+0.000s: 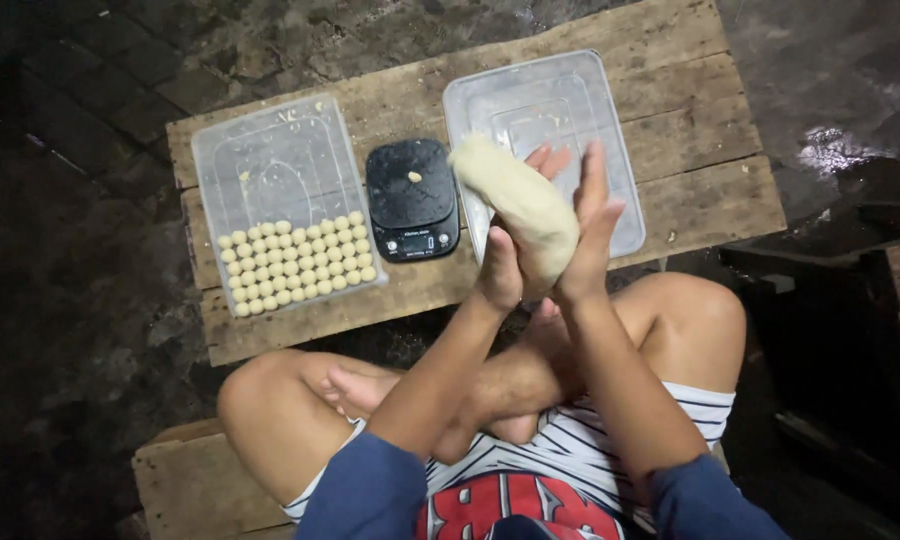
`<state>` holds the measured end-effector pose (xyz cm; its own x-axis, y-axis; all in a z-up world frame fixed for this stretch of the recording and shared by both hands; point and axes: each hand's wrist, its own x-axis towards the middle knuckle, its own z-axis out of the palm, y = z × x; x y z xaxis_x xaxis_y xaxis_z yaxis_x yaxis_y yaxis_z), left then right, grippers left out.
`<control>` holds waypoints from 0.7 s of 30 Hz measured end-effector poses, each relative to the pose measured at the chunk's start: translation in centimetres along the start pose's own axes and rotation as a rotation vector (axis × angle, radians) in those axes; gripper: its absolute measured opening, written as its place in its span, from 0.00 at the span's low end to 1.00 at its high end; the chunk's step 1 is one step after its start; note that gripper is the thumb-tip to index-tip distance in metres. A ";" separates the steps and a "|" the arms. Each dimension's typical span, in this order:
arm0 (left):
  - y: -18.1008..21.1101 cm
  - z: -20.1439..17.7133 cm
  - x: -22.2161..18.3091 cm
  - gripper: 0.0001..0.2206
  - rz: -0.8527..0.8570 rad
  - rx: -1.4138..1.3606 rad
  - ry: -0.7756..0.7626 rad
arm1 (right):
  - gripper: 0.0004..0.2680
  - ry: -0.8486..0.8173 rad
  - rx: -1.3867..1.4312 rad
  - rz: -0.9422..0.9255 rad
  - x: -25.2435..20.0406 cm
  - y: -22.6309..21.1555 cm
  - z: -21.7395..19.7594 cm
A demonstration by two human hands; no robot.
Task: Kneading a large piece of dough and rolling it into a long cylindrical shape on a plastic tray.
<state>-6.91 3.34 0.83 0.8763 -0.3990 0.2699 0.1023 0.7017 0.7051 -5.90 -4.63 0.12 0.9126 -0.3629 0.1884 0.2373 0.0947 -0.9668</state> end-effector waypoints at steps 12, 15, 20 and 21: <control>3.0 0.9 -0.1 0.61 0.036 -0.164 -0.026 | 0.46 0.001 0.066 -0.038 -3.4 1.7 1.8; 2.5 2.4 -1.3 0.61 0.039 -0.206 -0.033 | 0.37 -0.024 0.030 -0.021 -1.3 2.1 0.0; 3.9 2.8 -2.0 0.61 0.048 -0.261 -0.031 | 0.37 -0.017 0.011 0.027 -3.1 -2.3 2.6; 3.9 3.1 -2.0 0.62 0.053 -0.280 -0.037 | 0.32 -0.045 0.001 -0.003 -1.2 -1.1 1.1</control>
<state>-9.77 5.00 5.06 0.8667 -0.3753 0.3287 0.1878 0.8558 0.4819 -6.88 -3.23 1.11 0.9259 -0.3213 0.1987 0.2401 0.0945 -0.9661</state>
